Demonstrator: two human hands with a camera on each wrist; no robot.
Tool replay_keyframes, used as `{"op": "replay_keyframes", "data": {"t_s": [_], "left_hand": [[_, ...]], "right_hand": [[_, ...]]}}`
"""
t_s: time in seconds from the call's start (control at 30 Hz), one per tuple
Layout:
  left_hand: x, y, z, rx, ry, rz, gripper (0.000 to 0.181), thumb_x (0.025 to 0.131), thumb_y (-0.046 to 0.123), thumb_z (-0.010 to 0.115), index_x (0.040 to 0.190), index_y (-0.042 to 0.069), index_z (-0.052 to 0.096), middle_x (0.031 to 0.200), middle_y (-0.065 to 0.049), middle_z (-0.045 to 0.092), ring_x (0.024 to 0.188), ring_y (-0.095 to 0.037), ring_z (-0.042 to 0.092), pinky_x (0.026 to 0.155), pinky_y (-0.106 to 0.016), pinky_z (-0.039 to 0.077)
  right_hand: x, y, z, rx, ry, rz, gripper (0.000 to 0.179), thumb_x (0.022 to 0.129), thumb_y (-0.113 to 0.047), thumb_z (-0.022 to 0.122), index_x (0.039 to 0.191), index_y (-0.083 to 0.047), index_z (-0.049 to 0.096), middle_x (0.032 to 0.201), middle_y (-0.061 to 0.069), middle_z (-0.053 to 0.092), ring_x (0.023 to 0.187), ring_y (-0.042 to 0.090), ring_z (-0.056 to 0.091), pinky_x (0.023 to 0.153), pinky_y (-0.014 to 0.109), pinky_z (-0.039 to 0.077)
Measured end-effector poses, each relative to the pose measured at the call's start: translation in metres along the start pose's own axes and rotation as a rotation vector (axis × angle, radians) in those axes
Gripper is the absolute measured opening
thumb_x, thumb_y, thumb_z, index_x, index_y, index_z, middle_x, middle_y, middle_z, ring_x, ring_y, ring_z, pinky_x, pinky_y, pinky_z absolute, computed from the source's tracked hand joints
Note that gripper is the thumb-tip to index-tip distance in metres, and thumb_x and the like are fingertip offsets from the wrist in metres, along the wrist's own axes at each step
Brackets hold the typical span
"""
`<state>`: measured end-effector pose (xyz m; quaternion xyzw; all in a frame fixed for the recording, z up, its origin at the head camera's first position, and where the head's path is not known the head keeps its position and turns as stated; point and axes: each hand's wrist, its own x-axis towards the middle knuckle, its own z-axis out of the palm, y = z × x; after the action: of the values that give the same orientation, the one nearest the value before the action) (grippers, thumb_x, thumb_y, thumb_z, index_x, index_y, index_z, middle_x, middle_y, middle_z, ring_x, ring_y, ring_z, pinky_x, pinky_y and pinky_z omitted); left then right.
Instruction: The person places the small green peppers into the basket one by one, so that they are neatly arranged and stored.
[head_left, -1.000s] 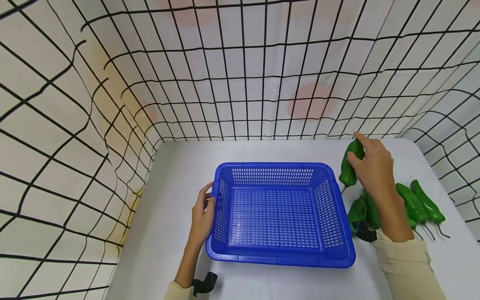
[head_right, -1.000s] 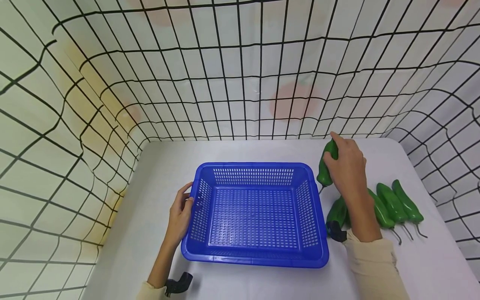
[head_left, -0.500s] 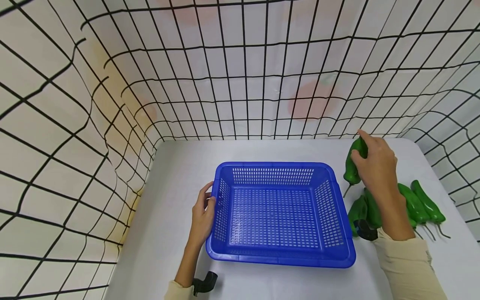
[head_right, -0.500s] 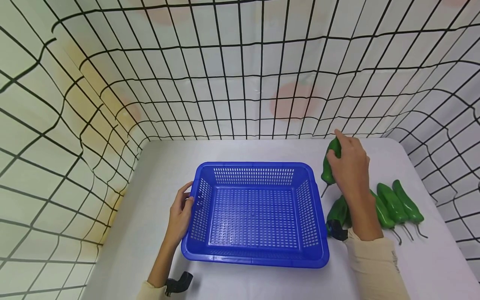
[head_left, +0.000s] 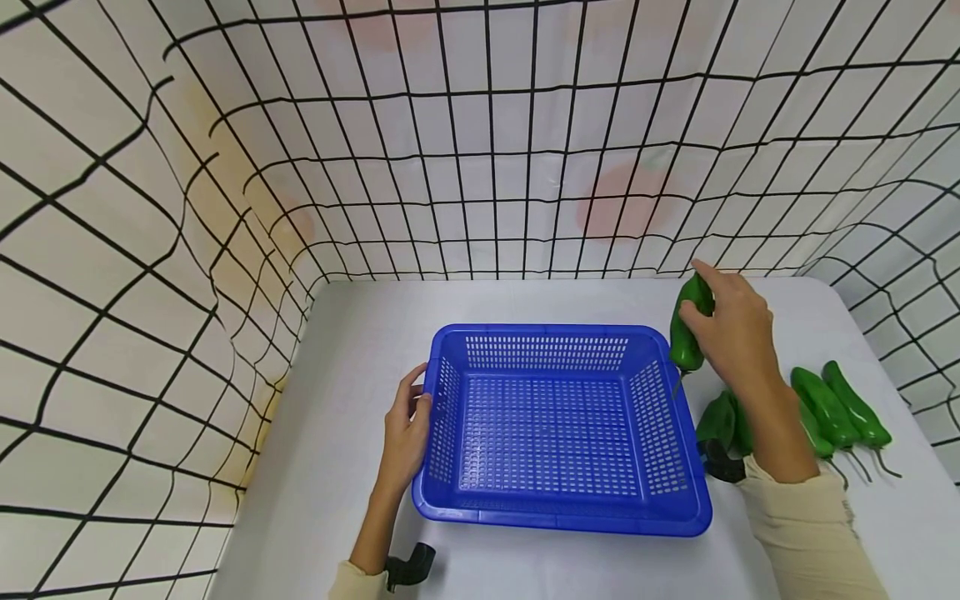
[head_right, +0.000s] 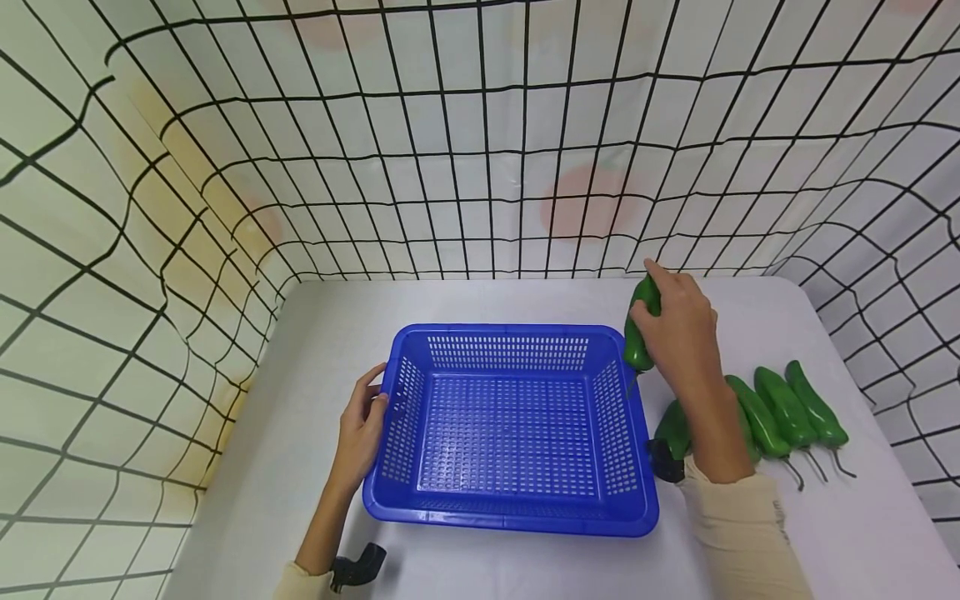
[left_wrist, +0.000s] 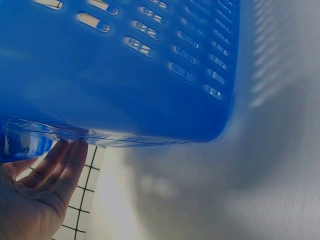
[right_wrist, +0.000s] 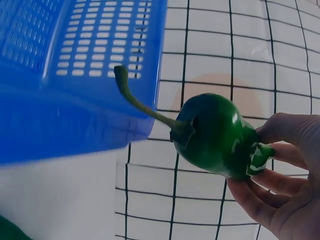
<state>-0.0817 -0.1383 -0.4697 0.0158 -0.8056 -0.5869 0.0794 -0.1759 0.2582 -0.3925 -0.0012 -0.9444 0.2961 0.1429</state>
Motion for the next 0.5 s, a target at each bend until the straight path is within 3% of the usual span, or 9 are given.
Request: {"op": "replay_keyframes", "data": {"t_s": [0.2, 0.5], "left_hand": [[0.000, 0.002, 0.000, 0.001, -0.001, -0.007, 0.046, 0.102, -0.001, 0.041, 0.147, 0.008, 0.045, 0.115, -0.026, 0.063, 0.095, -0.040, 0.066, 0.072, -0.041, 0.059], [0.000, 0.002, 0.000, 0.000, 0.002, 0.003, 0.046, 0.102, -0.001, 0.041, 0.147, 0.005, 0.044, 0.115, -0.026, 0.063, 0.095, -0.041, 0.066, 0.073, -0.042, 0.059]], "right_hand": [[-0.003, -0.010, 0.007, 0.022, -0.032, -0.020, 0.055, 0.097, -0.018, 0.054, 0.150, -0.006, 0.044, 0.132, 0.033, 0.051, 0.098, 0.046, 0.053, 0.074, 0.061, 0.051], [-0.006, -0.023, 0.019, 0.054, -0.099, -0.052, 0.055, 0.097, -0.018, 0.057, 0.149, -0.006, 0.045, 0.127, 0.030, 0.054, 0.096, 0.043, 0.056, 0.070, 0.055, 0.055]]}}
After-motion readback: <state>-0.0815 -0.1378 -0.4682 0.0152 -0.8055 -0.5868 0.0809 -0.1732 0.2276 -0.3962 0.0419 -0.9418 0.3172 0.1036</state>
